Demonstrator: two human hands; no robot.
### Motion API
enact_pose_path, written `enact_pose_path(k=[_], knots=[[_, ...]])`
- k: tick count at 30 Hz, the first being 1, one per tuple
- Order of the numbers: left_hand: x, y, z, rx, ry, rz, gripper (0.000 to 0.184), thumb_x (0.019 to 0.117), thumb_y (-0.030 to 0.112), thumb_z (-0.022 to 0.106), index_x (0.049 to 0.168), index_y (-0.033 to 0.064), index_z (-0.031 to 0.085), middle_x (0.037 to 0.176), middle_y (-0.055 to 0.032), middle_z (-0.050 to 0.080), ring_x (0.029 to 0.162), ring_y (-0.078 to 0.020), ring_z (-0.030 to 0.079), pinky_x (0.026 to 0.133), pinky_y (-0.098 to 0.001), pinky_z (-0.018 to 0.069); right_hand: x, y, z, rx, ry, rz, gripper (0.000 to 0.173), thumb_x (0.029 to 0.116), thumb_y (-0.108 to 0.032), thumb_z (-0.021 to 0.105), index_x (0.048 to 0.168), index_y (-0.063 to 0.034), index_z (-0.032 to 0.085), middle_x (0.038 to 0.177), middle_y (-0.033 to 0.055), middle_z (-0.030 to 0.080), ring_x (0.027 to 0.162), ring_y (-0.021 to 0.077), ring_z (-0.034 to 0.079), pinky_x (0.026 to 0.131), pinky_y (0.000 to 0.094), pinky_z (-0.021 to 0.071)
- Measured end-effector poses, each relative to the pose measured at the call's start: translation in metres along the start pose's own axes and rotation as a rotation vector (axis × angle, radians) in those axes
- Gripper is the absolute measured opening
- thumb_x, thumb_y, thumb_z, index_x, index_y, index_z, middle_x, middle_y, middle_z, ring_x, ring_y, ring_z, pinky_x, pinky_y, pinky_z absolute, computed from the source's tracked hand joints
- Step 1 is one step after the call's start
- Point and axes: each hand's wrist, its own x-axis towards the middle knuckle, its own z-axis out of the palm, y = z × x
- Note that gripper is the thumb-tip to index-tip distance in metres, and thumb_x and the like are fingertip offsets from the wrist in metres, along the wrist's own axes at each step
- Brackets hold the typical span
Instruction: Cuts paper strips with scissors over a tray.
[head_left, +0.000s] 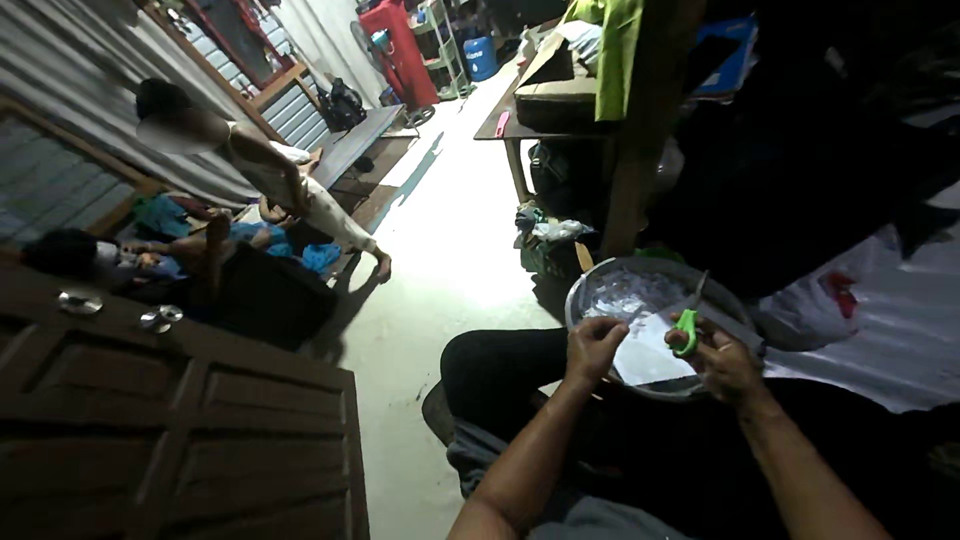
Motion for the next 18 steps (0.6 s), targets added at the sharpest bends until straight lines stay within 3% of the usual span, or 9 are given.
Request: enact_pose_path(k=[9,18], knots=[[0.000,-0.005,0.003,-0.198,0.018,-0.049,0.016,0.0978,0.001,0.063,0.106,-0.0107,0.069,0.090,-0.0114,0.070,0.077,-0.0064,0.063,0.075,-0.0232,0.0535,0.002,0.006,-0.005,0.033,-0.142,-0.034,0.032,0.0916,-0.011,0.060,0.123,-0.0091,0.055,0.091,-0.0092,0.073,0.077,0.0030,0.070,0.069,0.0183,0.0580],[0.003,-0.003,0.002,-0.180,0.057,-0.060,0.016,0.0979,0.003,0.064,0.106,-0.0096,0.071,0.094,-0.0135,0.071,0.081,-0.0079,0.063,0.079,-0.0249,0.0527,0.006,0.011,-0.010,0.022,-0.247,-0.044,0.033,0.0945,-0.017,0.063,0.126,-0.0119,0.055,0.094,-0.0107,0.073,0.079,0.0033,0.070,0.072,0.0195,0.0589]])
